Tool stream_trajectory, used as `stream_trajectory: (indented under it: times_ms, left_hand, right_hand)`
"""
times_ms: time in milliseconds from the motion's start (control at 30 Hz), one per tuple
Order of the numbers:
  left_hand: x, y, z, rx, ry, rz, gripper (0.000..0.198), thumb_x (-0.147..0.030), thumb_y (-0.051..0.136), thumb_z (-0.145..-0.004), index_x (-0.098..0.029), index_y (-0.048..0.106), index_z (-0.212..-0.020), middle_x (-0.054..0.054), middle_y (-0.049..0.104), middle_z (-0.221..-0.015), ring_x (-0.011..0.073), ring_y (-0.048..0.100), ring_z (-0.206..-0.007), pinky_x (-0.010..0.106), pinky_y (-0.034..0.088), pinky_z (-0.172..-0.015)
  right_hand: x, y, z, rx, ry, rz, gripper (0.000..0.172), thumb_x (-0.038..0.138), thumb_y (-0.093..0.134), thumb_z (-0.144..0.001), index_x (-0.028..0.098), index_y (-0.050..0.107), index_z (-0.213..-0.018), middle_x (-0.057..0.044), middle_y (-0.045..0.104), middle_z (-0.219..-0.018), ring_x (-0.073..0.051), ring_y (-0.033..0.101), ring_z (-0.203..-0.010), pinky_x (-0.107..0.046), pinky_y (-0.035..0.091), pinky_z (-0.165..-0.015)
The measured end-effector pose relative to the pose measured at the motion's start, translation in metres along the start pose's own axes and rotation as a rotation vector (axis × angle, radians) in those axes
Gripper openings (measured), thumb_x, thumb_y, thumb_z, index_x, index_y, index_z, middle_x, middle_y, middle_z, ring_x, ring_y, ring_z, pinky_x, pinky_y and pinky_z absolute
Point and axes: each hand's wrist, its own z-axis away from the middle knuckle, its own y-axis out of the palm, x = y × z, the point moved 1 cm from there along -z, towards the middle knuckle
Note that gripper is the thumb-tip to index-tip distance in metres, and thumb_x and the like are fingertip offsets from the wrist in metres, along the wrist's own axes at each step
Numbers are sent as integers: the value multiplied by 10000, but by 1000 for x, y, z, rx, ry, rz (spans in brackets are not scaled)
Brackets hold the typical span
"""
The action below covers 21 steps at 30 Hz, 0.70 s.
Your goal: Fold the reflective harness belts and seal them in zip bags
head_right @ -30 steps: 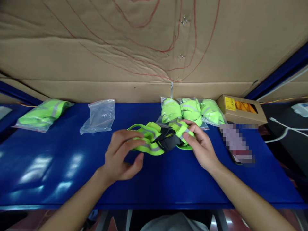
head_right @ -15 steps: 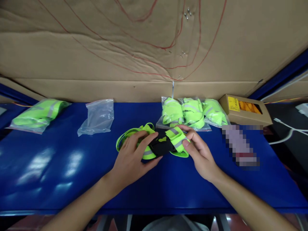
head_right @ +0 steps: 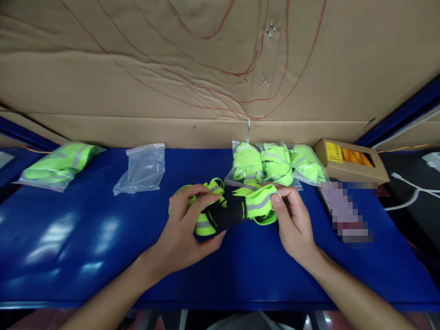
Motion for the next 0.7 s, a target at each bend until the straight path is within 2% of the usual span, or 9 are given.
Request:
stream_trajectory:
  times_ms: [100,167,233,333,400,567,700]
  left_hand:
    - [4,-11,-3,162,-64,275,592,-296,763,-810,-261,502,-1341,138,472,-1477,332,474,-1373,491,382,-1119]
    - [9,-16,-4,236,-127,393,593,-311,771,-821,-281,496,-1346,111,554,-1417,314,523,-1320,477,407,-1097]
    - [14,-18,-4,262,-191,452,585,-348,780,-826,-288,508,-1340,91,617,-1337,302,577,-1232,454,445,-1042]
    - [18,-17,-3,275,-232,532,578,-412,790,-821,-276,535,-1322,92,642,-1297,295,613,-1165,395,492,-933]
    - [18,-16,-4,271,-228,584,549,-421,786,-824,-264,556,-1297,89,663,-1255,285,632,-1126,352,504,-862]
    - [19,-20,-8,218,-217,702,456,-397,778,-828,-243,609,-1223,49,691,-1099,197,658,-887,275,499,-744]
    - [29,-19,-4,142,-251,813,502,-513,771,-816,-227,629,-1203,55,678,-1047,198,658,-862,260,496,-705]
  right_hand:
    - [2,-3,-2,21,-7,49,196,454,543,-1044,288,638,-998,-31,697,-1035,-216,632,-911,-327,494,-811]
    - [0,-4,-4,103,6,54,204,467,541,-1042,296,651,-1060,-25,685,-986,-208,635,-879,-309,510,-775]
    - [-3,-5,-5,217,2,17,236,482,553,-1034,317,638,-1180,-21,692,-1037,-208,654,-924,-296,530,-788]
    - [-4,-4,-4,385,-47,-39,468,494,645,-981,341,533,-1409,-47,654,-1311,-252,632,-1182,-342,533,-967]
    - [-3,-2,-2,450,-48,-23,622,440,739,-924,345,471,-1478,-62,600,-1423,-280,576,-1309,-397,500,-1070]
    - [0,-1,1,470,-47,30,719,292,834,-835,353,469,-1452,-78,586,-1424,-298,569,-1338,-462,496,-1106]
    - [5,-5,1,566,-91,136,778,222,817,-814,372,430,-1473,-70,548,-1453,-292,586,-1305,-454,486,-1106]
